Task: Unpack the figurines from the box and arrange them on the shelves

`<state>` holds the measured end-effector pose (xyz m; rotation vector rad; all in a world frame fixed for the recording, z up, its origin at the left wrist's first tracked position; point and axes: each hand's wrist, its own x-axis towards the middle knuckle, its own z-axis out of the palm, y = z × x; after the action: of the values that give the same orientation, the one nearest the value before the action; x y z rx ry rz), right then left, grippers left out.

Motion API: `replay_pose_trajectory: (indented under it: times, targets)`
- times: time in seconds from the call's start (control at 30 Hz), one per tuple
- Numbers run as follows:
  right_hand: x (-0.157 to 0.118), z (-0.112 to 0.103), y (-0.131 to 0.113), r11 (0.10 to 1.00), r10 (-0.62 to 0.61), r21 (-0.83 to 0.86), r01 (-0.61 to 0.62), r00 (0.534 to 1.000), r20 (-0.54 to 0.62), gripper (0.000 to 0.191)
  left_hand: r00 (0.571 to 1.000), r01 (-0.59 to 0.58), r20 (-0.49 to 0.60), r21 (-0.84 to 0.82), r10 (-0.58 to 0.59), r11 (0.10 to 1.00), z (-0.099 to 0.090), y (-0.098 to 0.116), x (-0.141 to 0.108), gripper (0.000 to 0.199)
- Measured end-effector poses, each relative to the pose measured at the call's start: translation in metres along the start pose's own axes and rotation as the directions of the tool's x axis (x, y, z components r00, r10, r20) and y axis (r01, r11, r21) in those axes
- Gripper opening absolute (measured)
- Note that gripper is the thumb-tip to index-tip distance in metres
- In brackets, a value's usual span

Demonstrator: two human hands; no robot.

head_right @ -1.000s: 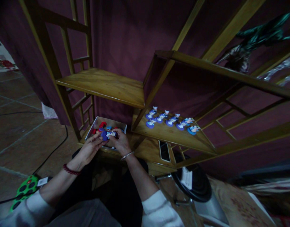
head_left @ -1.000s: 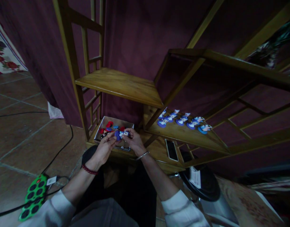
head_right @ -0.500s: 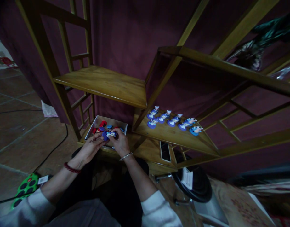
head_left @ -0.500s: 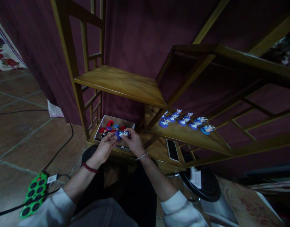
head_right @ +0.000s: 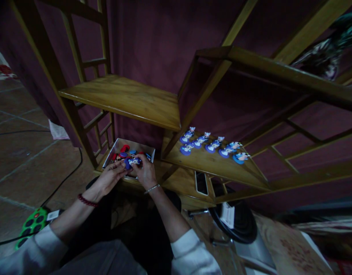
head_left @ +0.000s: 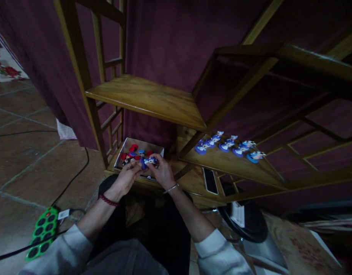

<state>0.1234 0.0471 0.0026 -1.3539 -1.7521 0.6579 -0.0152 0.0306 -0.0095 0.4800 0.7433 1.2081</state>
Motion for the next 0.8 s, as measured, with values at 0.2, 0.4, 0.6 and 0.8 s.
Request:
replay_pose_trajectory:
  times: [0.2, 0.4, 0.6, 0.8]
  targets:
    - [0.0006, -0.0002, 0.0000, 0.999, 0.002, -0.051, -0.001, 1.000, 0.014, 0.020, 0.999, 0.041, -0.013, 0.006, -0.041, 0.999, -0.0062, -0.0034, 0.0059, 0.012]
    - [0.0017, 0.0002, 0.0021, 1.000, 0.020, -0.016, -0.019, 0.998, 0.053, 0.021, 0.996, 0.071, -0.054, -0.020, -0.072, 0.997, -0.0055, -0.0027, 0.0050, 0.005]
    - [0.0038, -0.0045, -0.0025, 0.997, 0.024, -0.079, -0.019, 0.997, 0.070, 0.021, 0.995, 0.085, -0.054, -0.039, -0.087, 0.996, -0.0055, -0.0041, 0.0062, 0.006]
    - [0.0059, -0.0054, 0.0026, 0.994, 0.015, -0.109, -0.002, 0.992, 0.122, 0.023, 0.992, 0.104, -0.066, -0.020, -0.105, 0.994, -0.0075, -0.0082, 0.0082, 0.008]
